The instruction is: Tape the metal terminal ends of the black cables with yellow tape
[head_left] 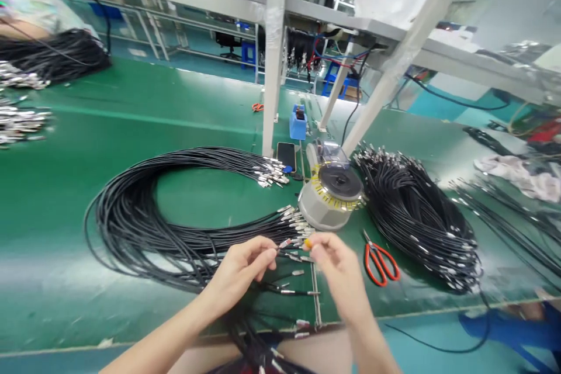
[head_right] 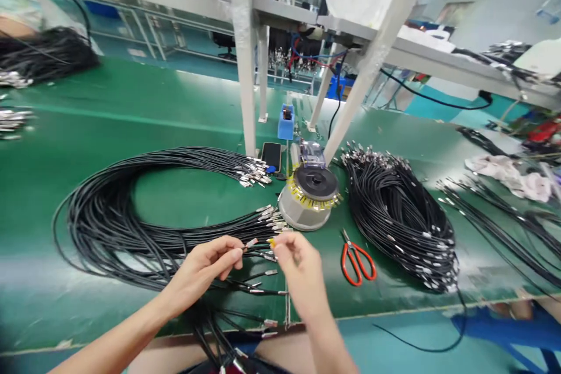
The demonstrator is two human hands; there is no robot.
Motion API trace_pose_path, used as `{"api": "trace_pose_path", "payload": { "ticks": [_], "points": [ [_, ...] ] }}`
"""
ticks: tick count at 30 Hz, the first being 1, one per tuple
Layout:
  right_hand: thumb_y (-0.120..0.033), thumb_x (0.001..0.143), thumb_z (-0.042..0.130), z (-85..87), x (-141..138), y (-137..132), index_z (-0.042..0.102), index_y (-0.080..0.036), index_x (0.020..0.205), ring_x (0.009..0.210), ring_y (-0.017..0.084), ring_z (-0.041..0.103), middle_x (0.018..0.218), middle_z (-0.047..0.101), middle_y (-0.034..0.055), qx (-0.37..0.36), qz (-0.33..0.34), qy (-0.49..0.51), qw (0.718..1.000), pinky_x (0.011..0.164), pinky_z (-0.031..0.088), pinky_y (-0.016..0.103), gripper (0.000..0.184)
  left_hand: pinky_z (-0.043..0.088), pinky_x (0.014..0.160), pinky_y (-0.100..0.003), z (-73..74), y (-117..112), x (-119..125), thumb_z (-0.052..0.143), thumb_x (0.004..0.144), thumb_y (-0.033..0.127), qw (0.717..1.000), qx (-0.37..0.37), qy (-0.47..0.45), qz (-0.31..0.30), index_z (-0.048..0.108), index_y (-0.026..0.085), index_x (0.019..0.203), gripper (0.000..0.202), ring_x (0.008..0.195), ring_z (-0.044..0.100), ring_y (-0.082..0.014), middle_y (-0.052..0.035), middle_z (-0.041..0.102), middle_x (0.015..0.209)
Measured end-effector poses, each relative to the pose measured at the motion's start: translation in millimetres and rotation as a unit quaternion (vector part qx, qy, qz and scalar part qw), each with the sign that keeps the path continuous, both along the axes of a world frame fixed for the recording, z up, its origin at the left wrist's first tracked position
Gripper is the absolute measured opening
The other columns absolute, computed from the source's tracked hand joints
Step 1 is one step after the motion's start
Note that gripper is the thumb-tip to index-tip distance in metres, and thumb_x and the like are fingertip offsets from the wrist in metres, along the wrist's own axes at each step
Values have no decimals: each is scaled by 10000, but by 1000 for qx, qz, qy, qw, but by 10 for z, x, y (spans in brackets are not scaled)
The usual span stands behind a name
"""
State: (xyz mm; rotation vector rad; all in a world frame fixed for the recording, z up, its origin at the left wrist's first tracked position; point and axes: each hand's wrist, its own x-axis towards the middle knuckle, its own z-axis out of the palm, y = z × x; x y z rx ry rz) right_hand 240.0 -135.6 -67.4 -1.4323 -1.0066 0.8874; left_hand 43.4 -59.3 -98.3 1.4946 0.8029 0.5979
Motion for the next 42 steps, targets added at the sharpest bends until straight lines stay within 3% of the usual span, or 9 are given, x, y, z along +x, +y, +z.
{"api": "trace_pose_path", "payload": {
  "ticks": [3, 5, 15, 31, 42],
  "points": [
    [-313, 775, 739, -230, -346, -22, 644, -196, 827, 871, 213, 647, 907, 692, 42, 0, -13, 89, 996, 813, 503, 318, 158, 358, 517, -192, -4, -5, 0, 530, 931, 412, 1000, -7, -4, 3, 624, 151, 915, 278, 546, 451, -92, -1, 618, 703],
    [-293, 768, 749, -296, -445, 11, 641, -193, 810, 874, 209, 647, 902, 692, 41, 6, -16, 118, 993, 825, 505, 318, 153, 347, 509, -190, 2, -17, 1, 526, 931, 411, 1000, 6, 8, 9, 632, 150, 902, 283, 551, 452, -96, 3, 606, 682],
    [-312, 790, 734, -340, -549, 83, 664, -180, 801, 825, 188, 634, 857, 695, 38, 4, -43, 150, 988, 783, 508, 295, 150, 404, 574, -212, 32, -41, 18, 529, 918, 407, 997, 59, 36, 31, 653, 154, 860, 288, 618, 535, -131, -4, 617, 671],
    [-352, 797, 735, -466, -680, 39, 651, -181, 809, 796, 191, 626, 833, 677, 36, 19, -91, 174, 980, 755, 515, 304, 191, 380, 545, -200, 99, -72, -14, 514, 927, 382, 997, 70, 32, 19, 675, 164, 851, 282, 595, 500, -121, 4, 592, 657],
    [-346, 796, 741, -491, -643, 37, 663, -186, 811, 837, 195, 634, 864, 696, 36, 20, -86, 180, 980, 785, 497, 303, 178, 389, 561, -196, 50, -85, -5, 521, 929, 350, 996, 78, 30, 28, 672, 167, 854, 249, 599, 504, -117, 10, 597, 659]
  ]
}}
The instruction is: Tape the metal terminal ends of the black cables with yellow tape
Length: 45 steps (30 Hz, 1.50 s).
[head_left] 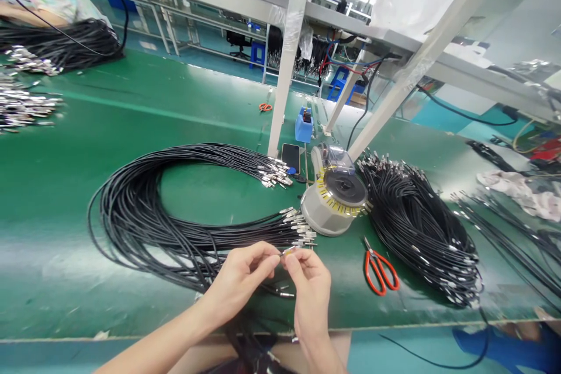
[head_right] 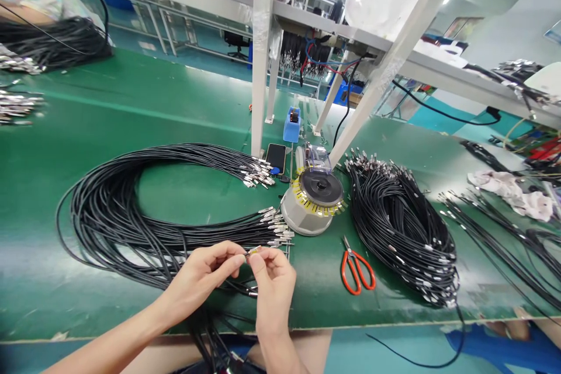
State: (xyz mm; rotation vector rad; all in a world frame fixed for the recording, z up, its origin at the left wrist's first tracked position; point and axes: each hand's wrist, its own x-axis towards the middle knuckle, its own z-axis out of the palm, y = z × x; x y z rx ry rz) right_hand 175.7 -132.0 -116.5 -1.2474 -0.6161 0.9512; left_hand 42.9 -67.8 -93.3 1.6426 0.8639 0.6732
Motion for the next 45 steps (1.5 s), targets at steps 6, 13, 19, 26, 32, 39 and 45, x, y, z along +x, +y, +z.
{"api": "trace_pose_path", "payload": {
  "ticks": [6, 13, 19, 26, 32, 39, 45],
  "points": [
    [-336, 799, 741, 15, -2, 32, 660, -182, 820, 807, 184, 627, 840, 685, 29, 6, 2, 7, 1000, 770, 499, 299, 176, 391, 564, -198, 9, 4, -6, 524, 930, 340, 1000, 3, -1, -3, 682, 165, 869, 245, 608, 506, -119, 5, 601, 664],
    [-338, 802, 736, 48, 58, -27, 655, -173, 822, 808, 177, 604, 841, 678, 35, -7, 39, -2, 999, 777, 486, 298, 185, 370, 557, -194, -3, -6, 2, 521, 935, 358, 1000, -16, -9, -5, 677, 163, 869, 258, 608, 483, -111, 11, 583, 670],
    [-317, 780, 753, 76, 35, -51, 653, -166, 766, 811, 176, 598, 824, 676, 32, -5, 31, -2, 1000, 771, 476, 285, 182, 370, 575, -201, 13, -21, 18, 524, 932, 354, 1000, -15, -4, 2, 675, 152, 859, 263, 629, 487, -118, 10, 577, 671],
    [-329, 784, 753, 4, 10, 3, 665, -165, 815, 780, 164, 608, 811, 679, 24, -9, 10, 9, 1000, 750, 485, 273, 188, 373, 592, -205, 15, -36, 10, 519, 935, 351, 1000, -21, -11, -8, 666, 151, 858, 260, 641, 498, -119, 8, 580, 682],
    [-305, 817, 719, 18, 15, -29, 657, -175, 867, 824, 172, 614, 866, 676, 32, 4, 40, -12, 999, 775, 489, 277, 152, 371, 605, -212, 26, -16, -24, 524, 929, 370, 998, -48, -31, -21, 661, 146, 859, 272, 646, 480, -122, 11, 556, 673],
    [-220, 852, 654, 43, 116, -11, 651, -185, 807, 788, 163, 602, 812, 653, 17, 30, 95, -120, 988, 750, 478, 261, 57, 318, 563, -214, 112, 33, -83, 563, 890, 338, 992, -86, -16, -92, 649, 127, 774, 256, 590, 419, -104, 33, 491, 610],
    [-319, 891, 604, 87, 204, -111, 678, -179, 899, 730, 171, 615, 790, 676, 29, -35, 69, -150, 986, 697, 486, 267, 158, 360, 587, -215, 113, -17, -60, 538, 905, 302, 997, -34, 30, -68, 660, 131, 785, 242, 616, 471, -111, 22, 543, 640]
  ]
}}
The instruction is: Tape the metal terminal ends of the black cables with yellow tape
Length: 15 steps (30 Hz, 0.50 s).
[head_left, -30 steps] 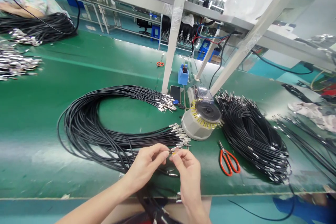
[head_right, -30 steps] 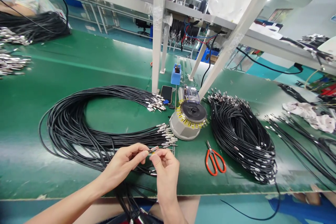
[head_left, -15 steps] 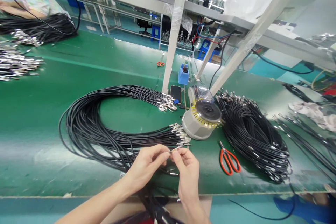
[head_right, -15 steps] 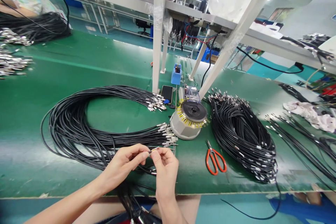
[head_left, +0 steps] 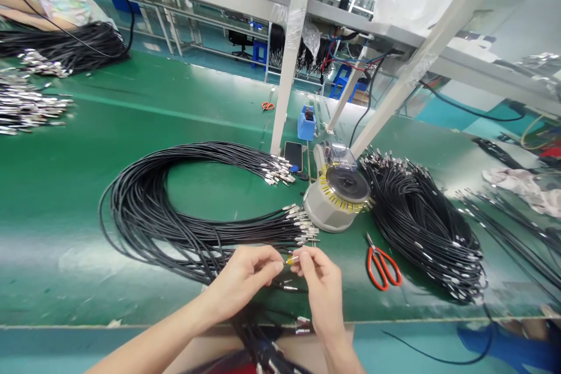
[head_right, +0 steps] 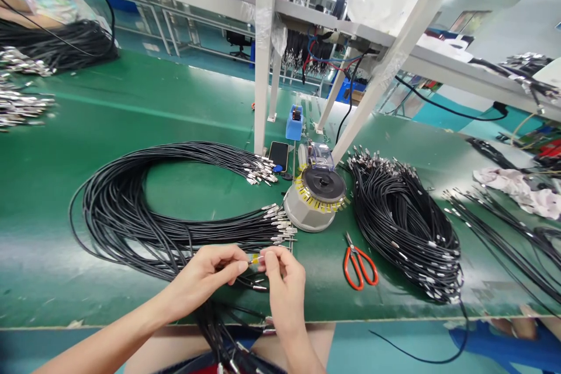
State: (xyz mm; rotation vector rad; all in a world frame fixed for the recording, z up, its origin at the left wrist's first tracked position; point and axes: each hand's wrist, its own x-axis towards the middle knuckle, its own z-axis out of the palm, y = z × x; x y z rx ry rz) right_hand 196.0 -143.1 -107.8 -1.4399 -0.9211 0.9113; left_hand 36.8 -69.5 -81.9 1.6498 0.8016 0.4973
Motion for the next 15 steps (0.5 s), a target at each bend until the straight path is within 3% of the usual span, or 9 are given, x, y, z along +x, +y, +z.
{"api": "trace_pose_path", "payload": {
  "ticks": [3, 8, 11, 13, 15],
  "points": [
    [-324, 891, 599, 69, 17, -62, 661, -178, 771, 661, 153, 567, 681, 625, 2, -6, 3, -50, 999, 643, 454, 247, 199, 386, 593, -211, -10, -29, 26, 543, 907, 293, 1000, 14, 6, -2, 673, 137, 792, 233, 627, 501, -113, 11, 592, 667],
    [-321, 884, 595, 121, 6, -97, 655, -176, 725, 625, 142, 535, 641, 598, -9, -6, -6, -69, 998, 606, 428, 236, 224, 433, 551, -191, -72, -47, 105, 626, 875, 274, 998, 48, -21, 22, 690, 169, 970, 155, 605, 547, -109, 0, 659, 732],
    [-353, 883, 602, 82, -8, -96, 635, -170, 701, 606, 135, 515, 626, 576, -12, -7, -14, -36, 999, 589, 421, 235, 260, 455, 566, -190, -165, -38, 133, 598, 907, 205, 972, 222, -71, 37, 697, 165, 869, 113, 633, 595, -112, -25, 681, 762],
    [-367, 874, 618, 42, -16, -78, 608, -168, 671, 582, 125, 491, 607, 555, -18, -13, -21, 4, 1000, 569, 409, 231, 284, 480, 605, -207, -230, -26, 121, 541, 936, 154, 916, 389, -100, 5, 696, 159, 923, 156, 678, 629, -129, -58, 706, 824],
    [-373, 860, 638, 11, -18, -52, 585, -166, 644, 556, 115, 465, 584, 535, -25, -20, -24, 47, 998, 548, 395, 227, 304, 498, 623, -224, -274, -14, 86, 489, 955, 132, 860, 498, -100, -40, 674, 158, 1034, 203, 696, 645, -143, -82, 719, 885]
  ]
}}
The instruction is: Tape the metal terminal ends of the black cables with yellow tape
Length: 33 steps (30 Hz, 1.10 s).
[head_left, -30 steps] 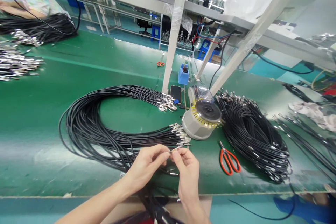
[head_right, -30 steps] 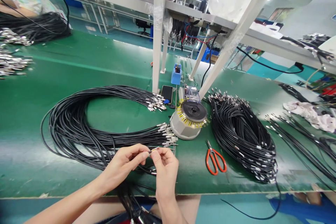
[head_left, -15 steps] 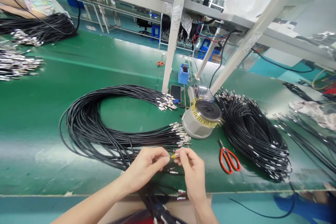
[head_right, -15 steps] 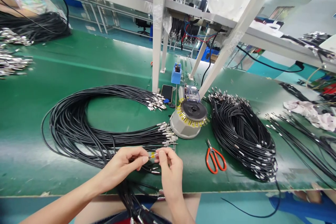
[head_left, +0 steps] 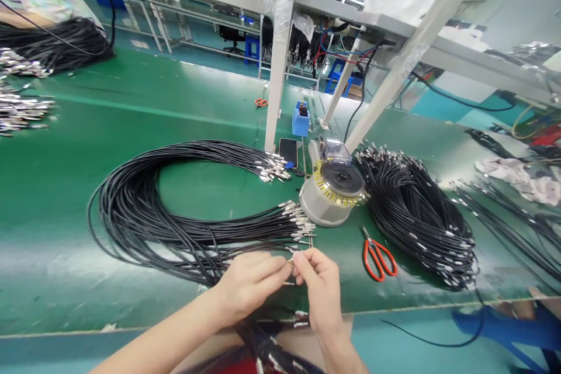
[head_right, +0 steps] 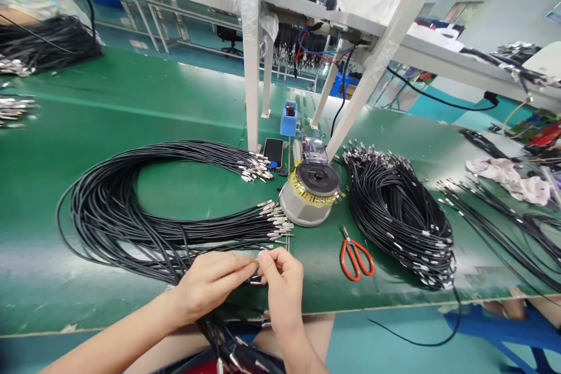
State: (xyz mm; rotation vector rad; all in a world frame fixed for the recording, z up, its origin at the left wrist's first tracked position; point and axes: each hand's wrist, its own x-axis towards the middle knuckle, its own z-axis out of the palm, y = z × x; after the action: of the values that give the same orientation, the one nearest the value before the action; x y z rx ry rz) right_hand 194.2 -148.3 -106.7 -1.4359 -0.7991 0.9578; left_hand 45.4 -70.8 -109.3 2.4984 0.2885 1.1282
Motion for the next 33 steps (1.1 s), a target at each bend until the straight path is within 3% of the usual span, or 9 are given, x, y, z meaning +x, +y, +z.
{"api": "trace_pose_path", "payload": {
  "ticks": [2, 6, 8, 11, 16, 21, 25, 29, 33],
  "points": [
    [-376, 850, 654, -13, 5, 19, 583, -163, 637, 546, 111, 455, 579, 536, -24, -3, -2, 30, 1000, 542, 389, 228, 309, 519, 669, -232, -10, 8, -54, 457, 966, 132, 999, 15, 29, -17, 651, 179, 1090, 235, 762, 664, -154, -85, 720, 956],
    [-383, 848, 665, -4, 24, 13, 624, -155, 687, 568, 116, 481, 621, 583, -5, -2, 0, 40, 999, 571, 404, 236, 282, 516, 804, -230, 47, 15, -181, 476, 976, 206, 975, -189, 116, 29, 584, 217, 1207, 256, 891, 654, -148, -60, 692, 1073],
    [-388, 850, 664, -9, 28, -2, 633, -156, 701, 575, 121, 495, 630, 593, -1, -6, 1, 35, 999, 578, 412, 239, 278, 494, 760, -220, 81, 17, -215, 489, 975, 274, 949, -265, 164, 55, 653, 198, 1055, 197, 813, 638, -145, -37, 701, 946],
    [-392, 858, 650, -20, 27, -27, 634, -160, 710, 581, 130, 517, 635, 599, 1, -8, 6, 20, 1000, 585, 435, 243, 275, 433, 650, -206, 118, 15, -182, 486, 972, 319, 926, -315, 199, 56, 669, 165, 744, 331, 675, 587, -136, -11, 657, 714],
    [-348, 850, 650, 80, 43, -76, 652, -180, 748, 646, 158, 565, 682, 633, 6, 3, 44, -94, 995, 632, 467, 257, 197, 384, 575, -188, 193, -11, -2, 504, 963, 329, 902, -393, 177, 1, 703, 161, 771, 323, 591, 539, -117, 7, 637, 663],
    [-231, 810, 677, 192, 120, -100, 652, -197, 675, 628, 149, 551, 660, 634, -10, -1, 49, -223, 974, 620, 430, 245, 141, 440, 765, -216, 238, -22, -4, 492, 967, 303, 908, -378, 177, -18, 712, 202, 987, 243, 824, 623, -167, -21, 710, 912],
    [-283, 854, 641, 133, 222, -118, 681, -187, 723, 633, 162, 588, 639, 643, -1, -20, 85, -137, 987, 615, 454, 251, 167, 419, 678, -215, 216, -6, -77, 429, 992, 330, 918, -329, 221, 17, 693, 181, 894, 318, 724, 569, -147, -20, 641, 789],
    [-382, 910, 576, 75, 294, -178, 712, -171, 879, 709, 190, 656, 765, 715, 48, -24, 130, -24, 991, 678, 510, 282, 253, 403, 668, -218, 225, -9, -40, 381, 1009, 337, 922, -310, 233, 12, 651, 176, 840, 357, 711, 536, -142, -13, 593, 773],
    [-358, 945, 523, 145, 308, -254, 694, -192, 798, 667, 176, 618, 721, 673, 31, -20, 126, -148, 981, 638, 472, 264, 280, 401, 720, -227, 244, -37, 53, 394, 1007, 305, 918, -321, 229, -40, 654, 188, 894, 306, 760, 546, -148, -11, 611, 820]
  ]
}}
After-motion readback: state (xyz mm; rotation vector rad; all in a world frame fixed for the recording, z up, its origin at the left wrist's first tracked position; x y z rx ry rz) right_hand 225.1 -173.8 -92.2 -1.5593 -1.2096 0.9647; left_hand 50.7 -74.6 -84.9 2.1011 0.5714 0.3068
